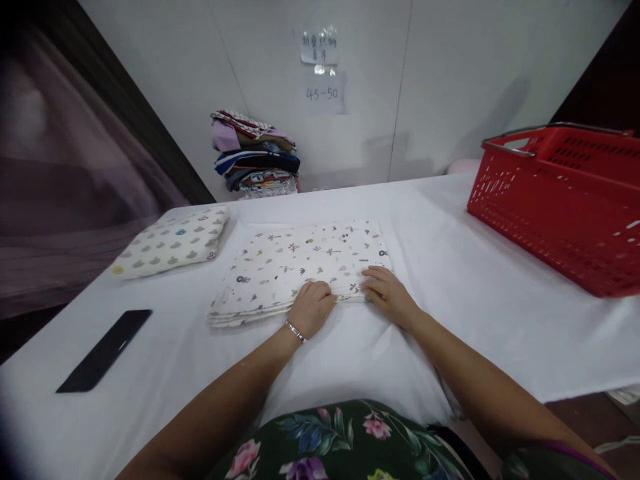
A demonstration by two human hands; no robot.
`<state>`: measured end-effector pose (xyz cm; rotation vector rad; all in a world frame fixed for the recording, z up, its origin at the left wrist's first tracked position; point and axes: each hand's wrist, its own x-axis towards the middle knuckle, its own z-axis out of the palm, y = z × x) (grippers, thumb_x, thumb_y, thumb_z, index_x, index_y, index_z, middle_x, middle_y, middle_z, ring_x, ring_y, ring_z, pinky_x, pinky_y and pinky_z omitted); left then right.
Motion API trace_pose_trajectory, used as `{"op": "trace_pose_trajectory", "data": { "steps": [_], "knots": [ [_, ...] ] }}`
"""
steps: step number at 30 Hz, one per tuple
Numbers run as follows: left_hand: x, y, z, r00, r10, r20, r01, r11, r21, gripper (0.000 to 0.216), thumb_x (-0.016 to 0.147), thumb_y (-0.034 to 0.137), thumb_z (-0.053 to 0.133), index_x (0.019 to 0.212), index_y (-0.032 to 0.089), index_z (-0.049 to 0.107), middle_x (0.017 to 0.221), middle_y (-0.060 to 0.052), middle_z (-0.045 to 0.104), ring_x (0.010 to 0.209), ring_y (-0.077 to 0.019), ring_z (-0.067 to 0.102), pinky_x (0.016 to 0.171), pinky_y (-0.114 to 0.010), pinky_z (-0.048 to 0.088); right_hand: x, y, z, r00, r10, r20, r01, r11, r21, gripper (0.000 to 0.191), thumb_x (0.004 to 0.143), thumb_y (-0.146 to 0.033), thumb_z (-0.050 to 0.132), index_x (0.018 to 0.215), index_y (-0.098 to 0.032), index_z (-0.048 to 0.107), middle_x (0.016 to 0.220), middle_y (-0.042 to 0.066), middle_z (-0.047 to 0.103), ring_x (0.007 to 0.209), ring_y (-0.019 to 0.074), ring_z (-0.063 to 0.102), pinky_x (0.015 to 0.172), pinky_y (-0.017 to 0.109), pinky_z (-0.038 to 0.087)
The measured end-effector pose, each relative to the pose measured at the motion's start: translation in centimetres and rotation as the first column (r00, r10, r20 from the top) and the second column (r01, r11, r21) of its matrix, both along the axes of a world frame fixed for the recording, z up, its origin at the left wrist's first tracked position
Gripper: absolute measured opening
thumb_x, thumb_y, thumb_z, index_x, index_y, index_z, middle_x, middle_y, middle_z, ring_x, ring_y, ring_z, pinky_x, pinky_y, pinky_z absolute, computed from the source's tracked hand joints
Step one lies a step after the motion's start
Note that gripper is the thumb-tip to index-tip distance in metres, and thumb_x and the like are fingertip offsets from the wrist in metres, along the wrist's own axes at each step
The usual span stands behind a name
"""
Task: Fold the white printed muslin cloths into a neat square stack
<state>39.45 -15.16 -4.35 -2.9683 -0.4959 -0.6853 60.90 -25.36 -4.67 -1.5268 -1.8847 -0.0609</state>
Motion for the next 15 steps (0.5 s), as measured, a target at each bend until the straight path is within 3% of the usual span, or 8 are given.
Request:
{"op": "trace_pose_trajectory", "data": {
  "steps": [8,15],
  "knots": [
    [0.0,0.1,0.1,1.000,-0.026,0.012,0.026,1.000,0.005,0.019,0.086,0.018,0.046,0.074,0.018,0.060,0.076,-0.003,0.055,0.082,-0.0160,0.045,0.080,-0.034,0.035,-0.2,0.7,0.6,0.983,0.025,0.184,-0.007,0.995,-0.099,0.019,0.086,-0.024,0.049,0.096,-0.023,0.066,0.113,0.007,0.059,0.110,0.0256,0.048,0.089,0.047,0.044],
    [-0.1,-0.1,0.5,1.000,-0.013,0.002,0.013,0.994,-0.108,0.023,0.088,0.028,0.044,0.074,0.019,0.061,0.079,-0.004,0.055,0.083,-0.0162,0.048,0.085,-0.037,0.034,0.1,1.4,0.4,0.995,0.009,0.099,0.007,0.988,-0.157,0.016,0.084,-0.024,0.052,0.090,-0.024,0.067,0.109,0.005,0.061,0.106,0.0231,0.052,0.089,0.043,0.046]
  ]
}}
